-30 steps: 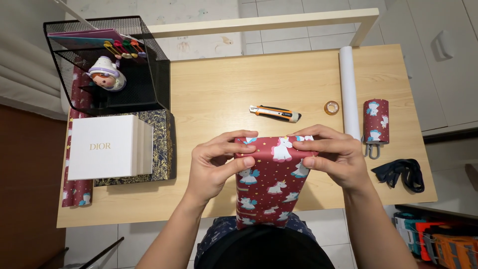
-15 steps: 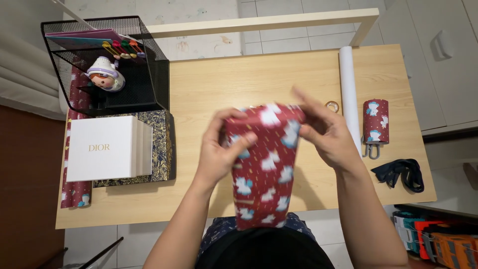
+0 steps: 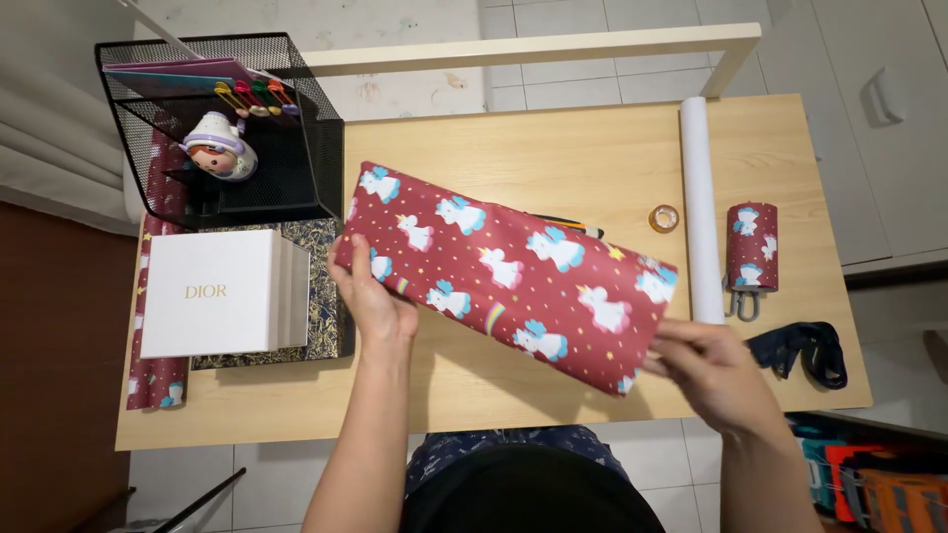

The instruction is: The person wraps a small rectangular box with patterned wrapping paper. They fold the paper around the box, secure it with tape, trim excess paper with scissors, and fold the ends to complete the package.

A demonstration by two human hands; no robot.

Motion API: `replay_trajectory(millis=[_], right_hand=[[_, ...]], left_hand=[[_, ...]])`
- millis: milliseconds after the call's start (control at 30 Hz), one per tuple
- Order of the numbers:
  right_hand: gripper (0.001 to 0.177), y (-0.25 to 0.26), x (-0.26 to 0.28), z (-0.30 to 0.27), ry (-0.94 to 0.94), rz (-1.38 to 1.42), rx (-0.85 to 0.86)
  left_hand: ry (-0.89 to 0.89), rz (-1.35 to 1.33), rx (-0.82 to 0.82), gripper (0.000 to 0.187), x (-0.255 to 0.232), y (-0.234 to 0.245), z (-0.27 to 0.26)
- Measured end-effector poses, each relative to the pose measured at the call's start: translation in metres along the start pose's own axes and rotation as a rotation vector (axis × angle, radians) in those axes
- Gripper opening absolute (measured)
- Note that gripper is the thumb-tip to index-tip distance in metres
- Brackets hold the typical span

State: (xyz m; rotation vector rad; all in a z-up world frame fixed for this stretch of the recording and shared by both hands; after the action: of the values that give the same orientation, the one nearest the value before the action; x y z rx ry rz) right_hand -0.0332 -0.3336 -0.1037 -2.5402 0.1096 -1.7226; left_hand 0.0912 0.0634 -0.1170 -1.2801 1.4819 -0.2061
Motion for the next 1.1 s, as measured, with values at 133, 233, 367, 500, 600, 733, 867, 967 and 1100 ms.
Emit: replay_trajectory(millis=[133,233,367,500,600,733,867,967,1100], right_hand=[[0.046,-0.025,-0.038,-0.001,-0.192,0.236,0.265],[0.046,-0.05,-0.062,-0.002,-0.259,0.472,0.275],[0.046,-0.06,-0.07,0.002,-0.31,0.598,0.186],[0.046,-0.058,-0.053,-0.012,-0.35,0.599,0.061],[0.046,-0.049,-0.023,-0.028,-0.295,0.419,-0.13],[0.049,-0.052,0.009,-0.036,-0.054,0.189,-0.135],[0.041,-0.037,0.01,-0.028,0.096,-0.217,-0.174],[0.028,-0.01,-0.005,-0.022,-0.076,-0.554,-0.077],[0.029,0.005,-0.01,-0.014,-0.153,-0.149,0.143]], left_hand=[[-0.035,0.017,0.137,0.041,0.007,-0.014,-0.017],[-0.024,0.027,0.189,0.039,0.005,-0.02,-0.032],[-0.045,0.06,0.244,0.038,0.0,-0.029,-0.045],[-0.054,0.042,0.257,0.039,-0.006,-0.031,-0.051],[0.002,0.015,0.124,0.041,-0.009,-0.023,-0.047],[-0.009,-0.011,0.065,0.043,-0.012,-0.015,-0.04],[0.013,-0.001,0.011,0.044,-0.009,-0.006,-0.036],[-0.014,0.014,0.03,0.044,-0.008,-0.006,-0.034],[-0.073,0.034,0.101,0.043,-0.011,-0.008,-0.039]])
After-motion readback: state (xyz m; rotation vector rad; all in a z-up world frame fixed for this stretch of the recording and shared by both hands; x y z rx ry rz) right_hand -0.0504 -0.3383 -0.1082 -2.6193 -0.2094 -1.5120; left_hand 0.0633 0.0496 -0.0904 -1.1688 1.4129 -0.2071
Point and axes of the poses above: each hand's wrist, its own z-axis towards the middle knuckle, its own y-axis out of the back of the hand, x = y × z, the point moved 4 cm from there along z, towards the middle knuckle, and after that the axes turned 10 degrees about -z, right-handed, at the moved point
